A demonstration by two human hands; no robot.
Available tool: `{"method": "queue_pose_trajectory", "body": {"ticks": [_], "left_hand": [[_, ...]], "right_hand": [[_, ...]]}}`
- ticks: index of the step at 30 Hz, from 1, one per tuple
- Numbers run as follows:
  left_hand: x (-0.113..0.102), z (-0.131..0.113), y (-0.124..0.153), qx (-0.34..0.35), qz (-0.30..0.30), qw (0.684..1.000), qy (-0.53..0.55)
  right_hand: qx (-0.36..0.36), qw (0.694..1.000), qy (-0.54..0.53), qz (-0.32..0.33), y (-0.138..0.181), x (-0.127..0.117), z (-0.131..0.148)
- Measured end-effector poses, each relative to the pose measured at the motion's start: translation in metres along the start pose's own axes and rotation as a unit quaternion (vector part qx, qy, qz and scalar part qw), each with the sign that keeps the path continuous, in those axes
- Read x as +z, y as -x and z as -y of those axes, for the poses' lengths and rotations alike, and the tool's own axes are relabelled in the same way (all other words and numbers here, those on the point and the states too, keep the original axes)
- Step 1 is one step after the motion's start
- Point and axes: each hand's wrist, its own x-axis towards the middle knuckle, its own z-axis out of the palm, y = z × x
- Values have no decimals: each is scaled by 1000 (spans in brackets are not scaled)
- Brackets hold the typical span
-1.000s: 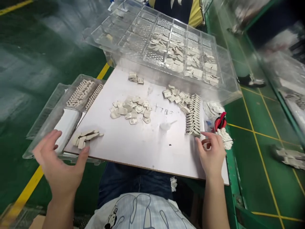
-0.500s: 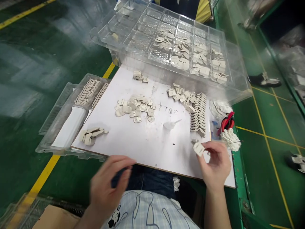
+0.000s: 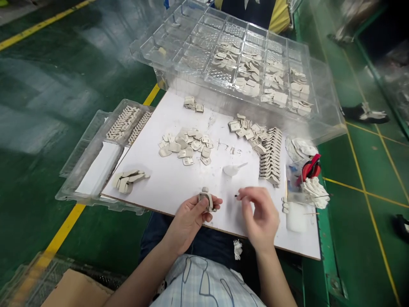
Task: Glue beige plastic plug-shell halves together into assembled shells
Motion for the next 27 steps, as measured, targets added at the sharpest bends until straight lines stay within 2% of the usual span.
{"method": "queue_pose_trajectory", "body": {"ticks": [2,3,5,7,10,14,22,27], "left_hand": [[1,-3,1,13,-17,1000,-17],[2,-4,1,17,-18,1000,-19],[3,-6,3,15,-2,1000,-11],[2,-7,4,2,22,1000,9],[0,-6,5,-13,47,999,24],[0,-4,3,-20,41,999,5],[-2,3,-5,-2,38,999,6],[-2,5,-7,4,33,999,4]], "right_hand": [[95,994,20,-42,-13,8,-11],[120,992,33,-33,-21,12,-16],[140,989,39,2,-33,19,-22],[151,988,10,9,-38,21,-24],[173,980,-97,-11,-32,15,-23],[221,938,-266,-14,-18,1,-25],[211,916,-329,-93,-34,-5,-23],[138,929,-302,-161,-37,10,-11]]}}
